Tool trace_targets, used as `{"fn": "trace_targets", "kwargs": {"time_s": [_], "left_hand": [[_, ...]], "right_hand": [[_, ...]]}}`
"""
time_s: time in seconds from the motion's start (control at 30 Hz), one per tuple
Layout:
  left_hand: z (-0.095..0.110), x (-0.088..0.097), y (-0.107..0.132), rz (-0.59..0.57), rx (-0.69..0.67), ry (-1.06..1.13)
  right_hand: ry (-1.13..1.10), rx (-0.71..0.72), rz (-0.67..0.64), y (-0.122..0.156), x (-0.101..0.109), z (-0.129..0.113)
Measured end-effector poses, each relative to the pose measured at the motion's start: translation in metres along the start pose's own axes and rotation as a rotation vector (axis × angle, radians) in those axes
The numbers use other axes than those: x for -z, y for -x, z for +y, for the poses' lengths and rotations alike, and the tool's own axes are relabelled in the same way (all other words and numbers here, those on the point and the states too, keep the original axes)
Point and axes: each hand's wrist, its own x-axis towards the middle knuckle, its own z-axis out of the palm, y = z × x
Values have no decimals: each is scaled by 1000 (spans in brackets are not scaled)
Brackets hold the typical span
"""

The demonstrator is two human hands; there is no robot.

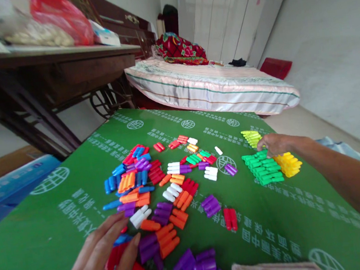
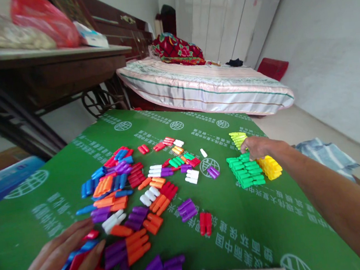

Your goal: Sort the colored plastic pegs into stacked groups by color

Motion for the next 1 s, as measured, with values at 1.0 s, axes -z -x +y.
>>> {"fn": "trace_targets", "kwargs": {"time_s": [1.0], "left_hand": [[5,4,1,-65,-97,-10]], "right_hand": [[10,351,310,6,-21,-129]]}}
